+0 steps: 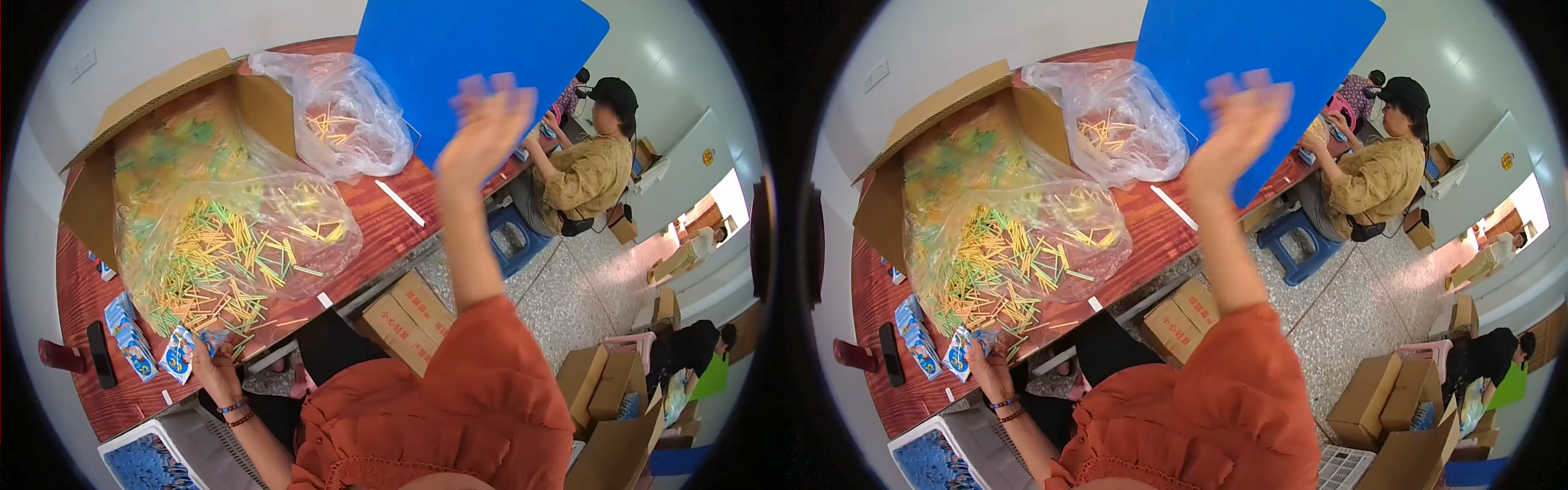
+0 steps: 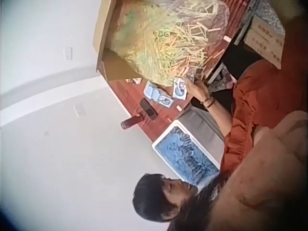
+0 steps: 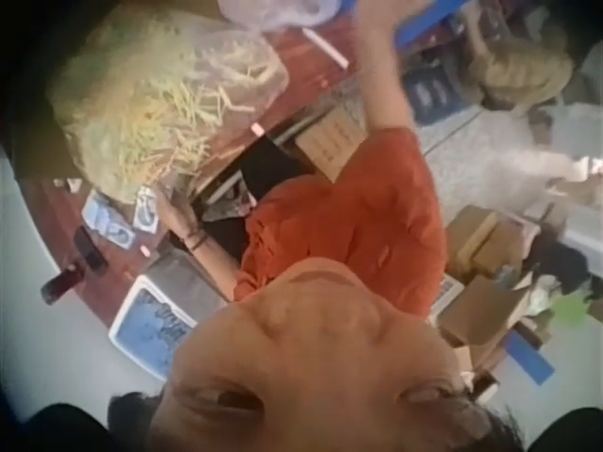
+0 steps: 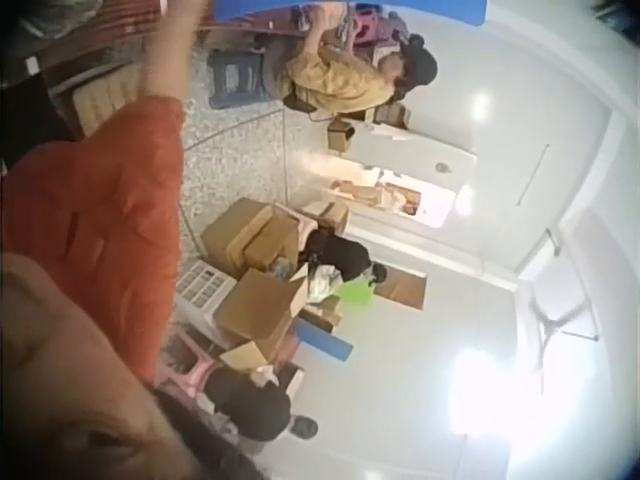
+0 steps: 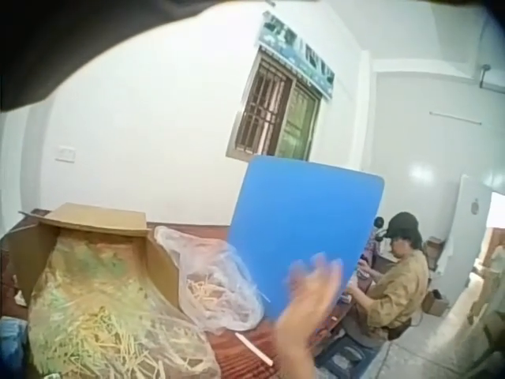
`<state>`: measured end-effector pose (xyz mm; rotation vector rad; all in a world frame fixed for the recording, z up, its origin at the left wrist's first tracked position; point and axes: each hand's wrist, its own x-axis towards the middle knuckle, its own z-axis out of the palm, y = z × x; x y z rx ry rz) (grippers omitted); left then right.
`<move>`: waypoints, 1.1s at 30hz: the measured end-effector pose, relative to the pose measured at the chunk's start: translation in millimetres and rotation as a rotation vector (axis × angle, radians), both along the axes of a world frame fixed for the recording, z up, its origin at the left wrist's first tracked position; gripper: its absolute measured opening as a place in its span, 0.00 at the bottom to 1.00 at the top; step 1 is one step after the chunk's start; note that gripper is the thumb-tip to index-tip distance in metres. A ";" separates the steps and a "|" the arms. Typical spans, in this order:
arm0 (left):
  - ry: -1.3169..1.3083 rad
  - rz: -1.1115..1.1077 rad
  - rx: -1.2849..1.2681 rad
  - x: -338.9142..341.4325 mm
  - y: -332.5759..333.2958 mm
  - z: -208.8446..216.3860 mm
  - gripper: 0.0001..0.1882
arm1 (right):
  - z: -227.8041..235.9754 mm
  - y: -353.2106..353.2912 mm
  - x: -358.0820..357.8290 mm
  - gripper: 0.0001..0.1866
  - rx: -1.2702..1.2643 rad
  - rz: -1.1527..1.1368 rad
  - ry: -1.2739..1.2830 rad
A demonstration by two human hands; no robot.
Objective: Packing small blue packets into boxes containing yellow shredded paper.
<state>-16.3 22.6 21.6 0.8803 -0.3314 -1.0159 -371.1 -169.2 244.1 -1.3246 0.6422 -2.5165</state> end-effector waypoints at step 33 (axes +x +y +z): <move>0.167 0.364 -0.029 43.8 63.5 -19.6 0.12 | -201.4 -64.6 335.9 0.23 0.837 0.414 2.028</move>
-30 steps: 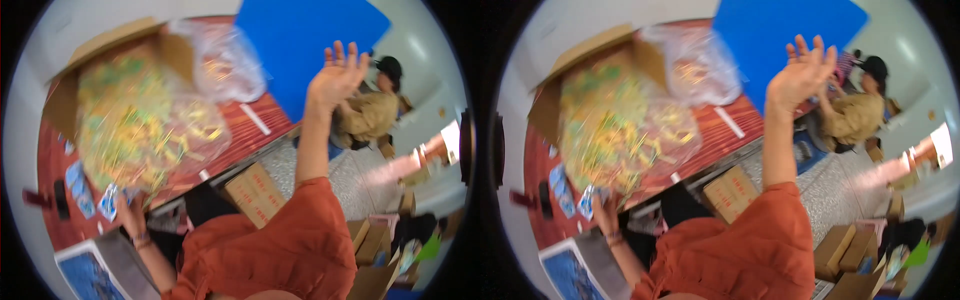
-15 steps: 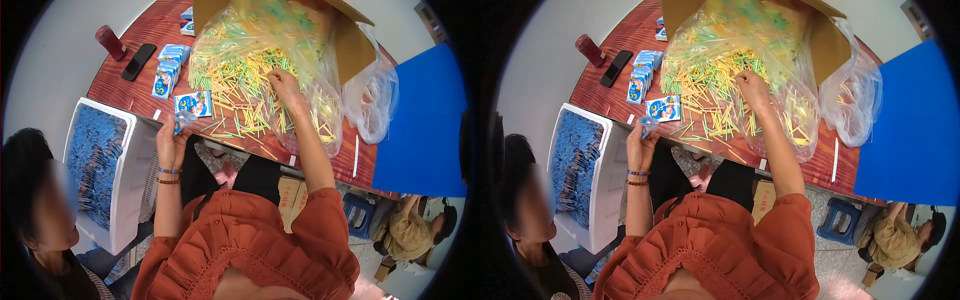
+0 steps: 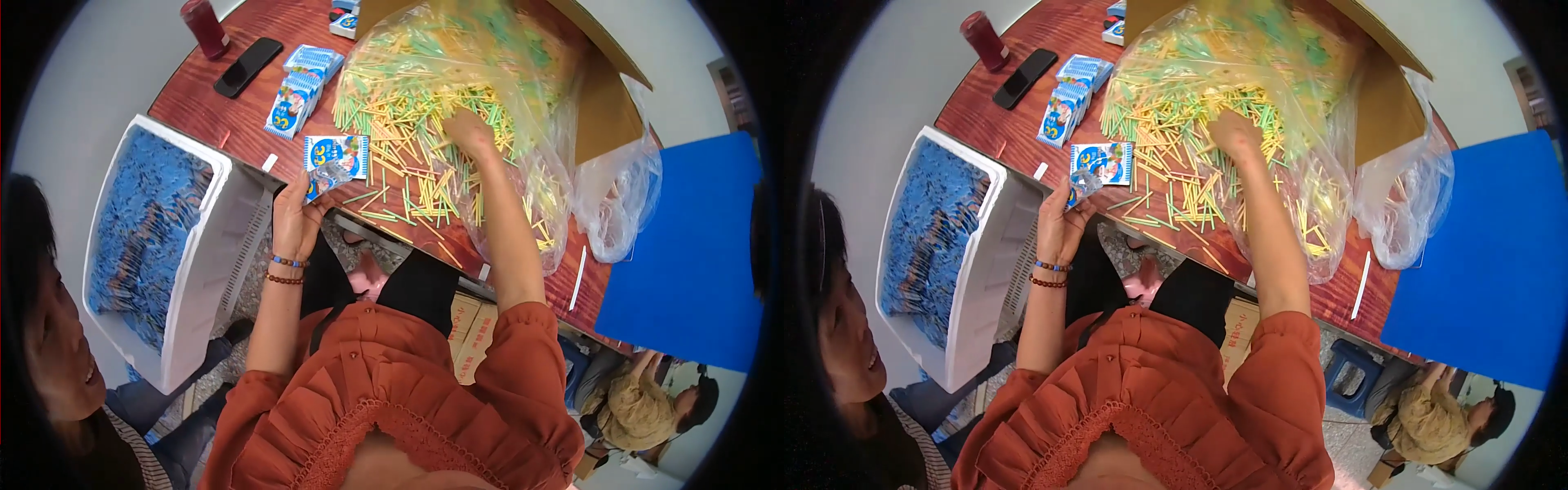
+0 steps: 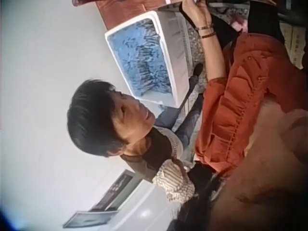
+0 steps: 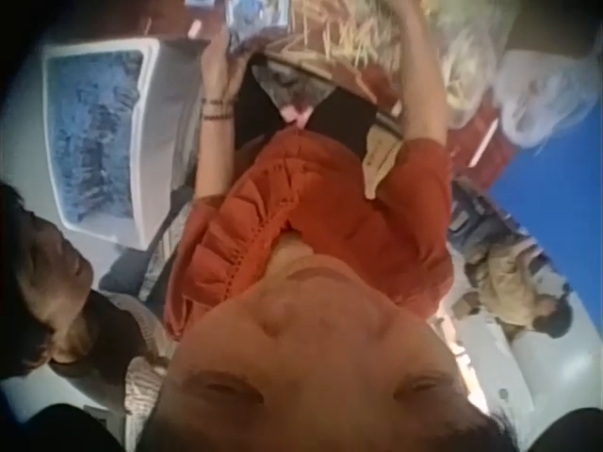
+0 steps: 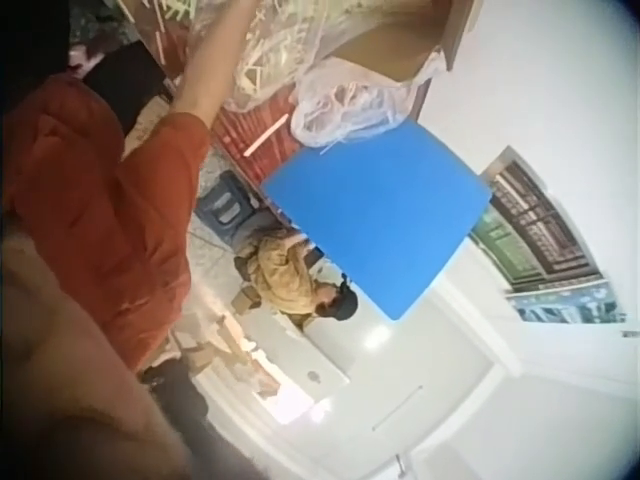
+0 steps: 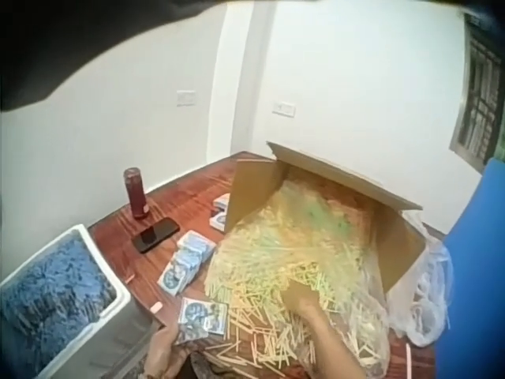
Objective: Packing small blue packets into boxes containing yellow shredded paper.
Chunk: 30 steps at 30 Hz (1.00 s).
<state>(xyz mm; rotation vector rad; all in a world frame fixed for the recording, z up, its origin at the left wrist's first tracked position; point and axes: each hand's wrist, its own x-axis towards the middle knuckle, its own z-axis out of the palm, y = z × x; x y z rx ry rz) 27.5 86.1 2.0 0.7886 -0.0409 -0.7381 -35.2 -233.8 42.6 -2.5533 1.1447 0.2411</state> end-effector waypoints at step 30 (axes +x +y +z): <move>0.069 0.028 -0.044 4.9 4.9 -15.3 0.13 | -21.1 -52.0 -2.3 0.22 -0.029 0.244 0.171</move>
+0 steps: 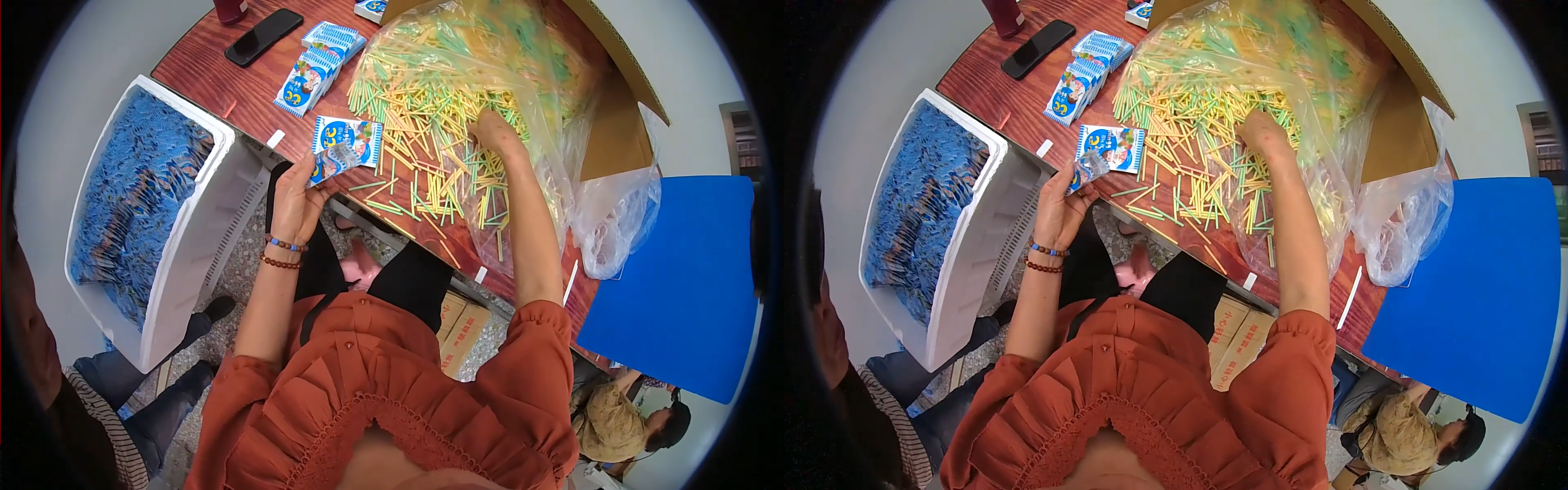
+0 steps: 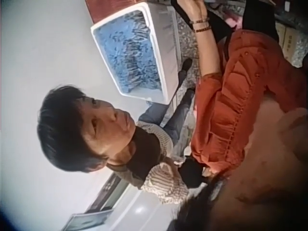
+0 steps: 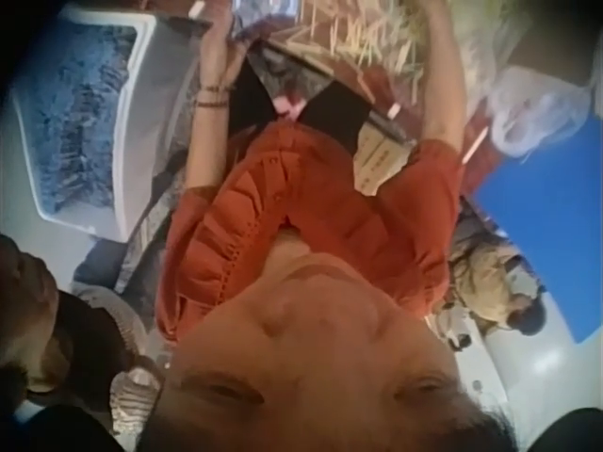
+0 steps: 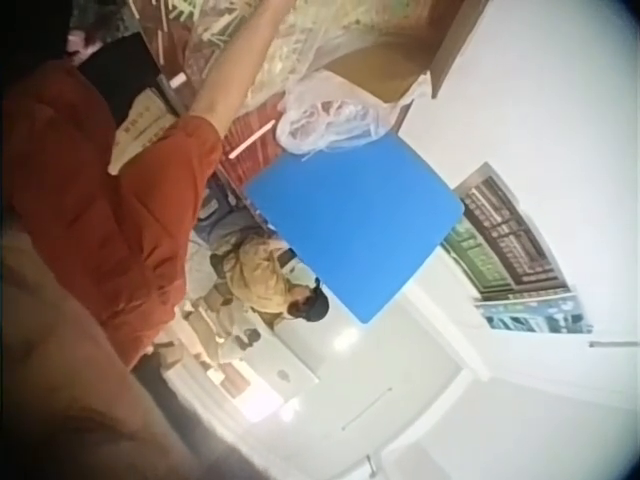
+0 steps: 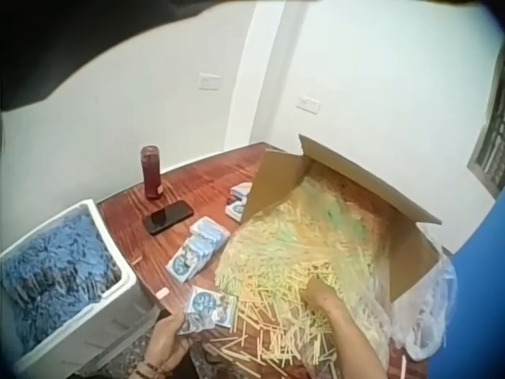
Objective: Packing small blue packets into boxes containing yellow shredded paper.
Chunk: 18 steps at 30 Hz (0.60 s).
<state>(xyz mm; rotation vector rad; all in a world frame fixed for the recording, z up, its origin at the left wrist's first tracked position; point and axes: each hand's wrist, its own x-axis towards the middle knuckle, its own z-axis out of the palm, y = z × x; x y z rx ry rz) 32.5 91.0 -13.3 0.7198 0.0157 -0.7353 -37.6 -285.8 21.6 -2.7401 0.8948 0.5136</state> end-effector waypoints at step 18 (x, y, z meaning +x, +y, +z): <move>0.028 0.006 0.004 2.8 5.0 3.4 0.13 | 7.1 44.3 -18.3 0.13 1.177 -0.451 -1.067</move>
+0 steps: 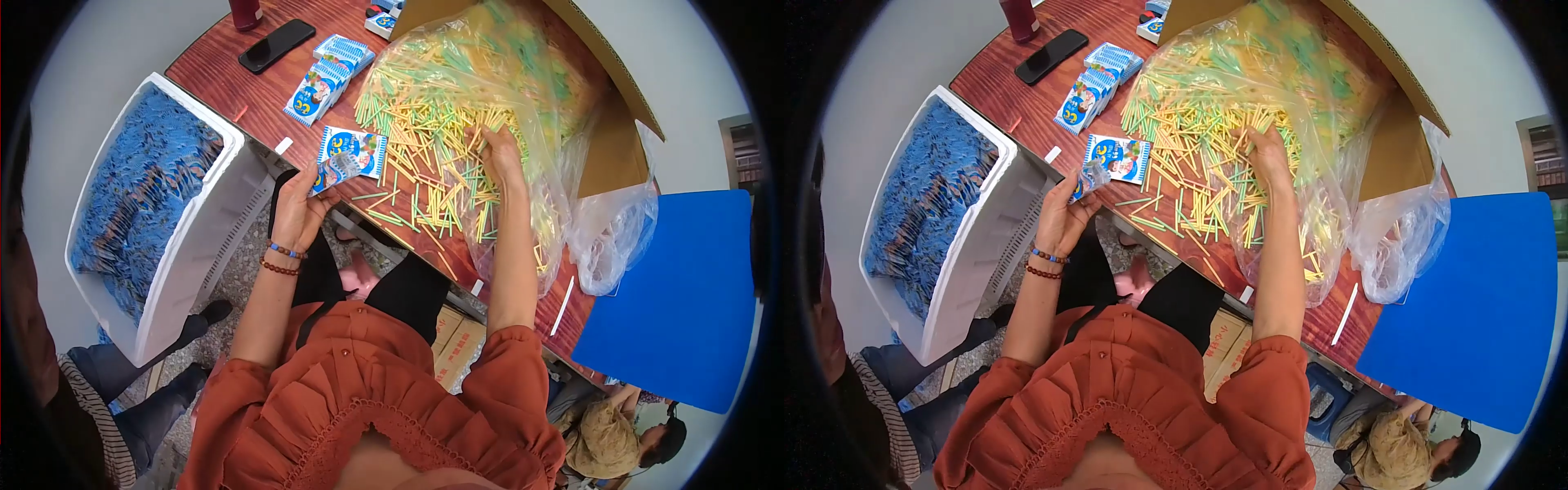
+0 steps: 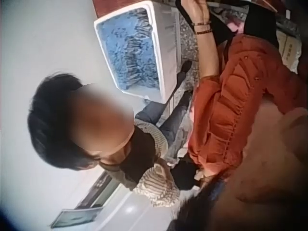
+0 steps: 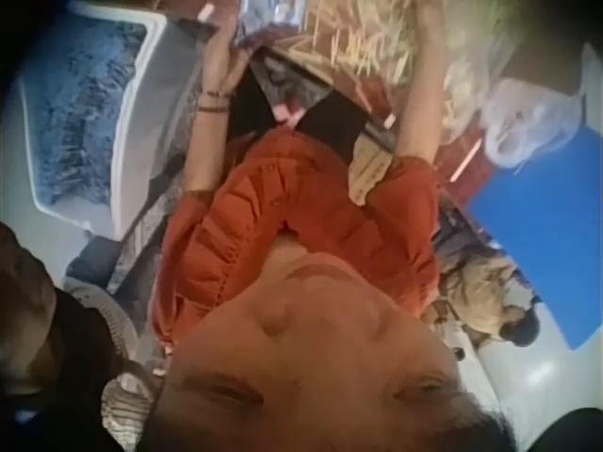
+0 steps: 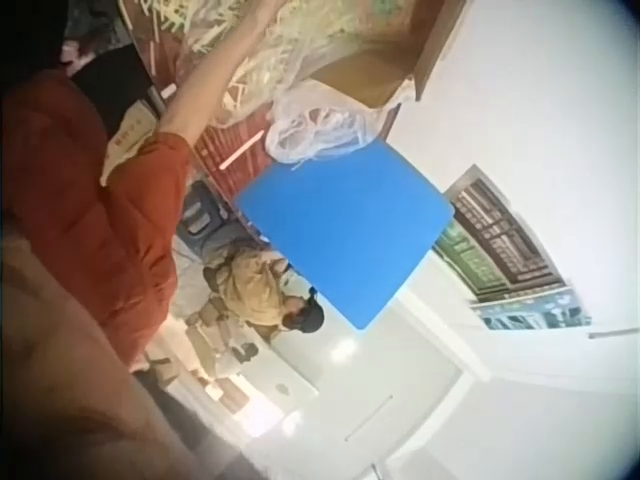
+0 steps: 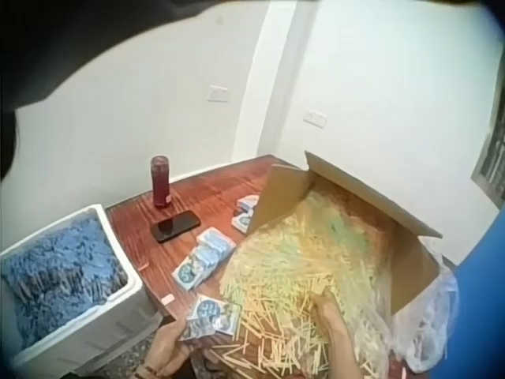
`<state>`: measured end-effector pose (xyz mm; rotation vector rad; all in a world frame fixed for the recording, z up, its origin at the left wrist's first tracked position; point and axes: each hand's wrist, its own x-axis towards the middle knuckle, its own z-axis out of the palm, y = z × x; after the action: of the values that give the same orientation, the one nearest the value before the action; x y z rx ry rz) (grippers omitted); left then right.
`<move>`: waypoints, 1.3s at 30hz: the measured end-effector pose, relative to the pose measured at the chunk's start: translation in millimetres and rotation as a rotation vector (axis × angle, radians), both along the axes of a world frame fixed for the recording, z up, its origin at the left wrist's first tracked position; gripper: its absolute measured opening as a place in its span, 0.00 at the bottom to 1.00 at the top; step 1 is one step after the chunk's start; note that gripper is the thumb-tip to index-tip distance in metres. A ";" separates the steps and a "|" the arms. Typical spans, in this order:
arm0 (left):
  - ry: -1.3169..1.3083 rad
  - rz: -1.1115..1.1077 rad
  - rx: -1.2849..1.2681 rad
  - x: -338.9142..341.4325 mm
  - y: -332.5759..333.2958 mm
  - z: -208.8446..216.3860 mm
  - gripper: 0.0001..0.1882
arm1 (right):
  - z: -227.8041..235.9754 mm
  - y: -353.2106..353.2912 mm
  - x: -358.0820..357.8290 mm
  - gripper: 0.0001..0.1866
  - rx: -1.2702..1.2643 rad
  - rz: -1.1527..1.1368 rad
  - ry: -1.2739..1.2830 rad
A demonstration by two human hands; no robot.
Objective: Packing small blue packets into boxes containing yellow shredded paper.
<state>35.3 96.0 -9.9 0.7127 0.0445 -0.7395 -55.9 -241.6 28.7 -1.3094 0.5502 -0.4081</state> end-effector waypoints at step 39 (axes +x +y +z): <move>-0.070 0.008 -0.071 -5.5 -62.8 11.4 0.11 | 39.5 137.5 5.5 0.14 0.314 -0.044 -0.647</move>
<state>29.8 33.2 1.5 0.6696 -0.0424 -0.7043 -50.4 -104.1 68.2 -0.7994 0.0880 -0.7147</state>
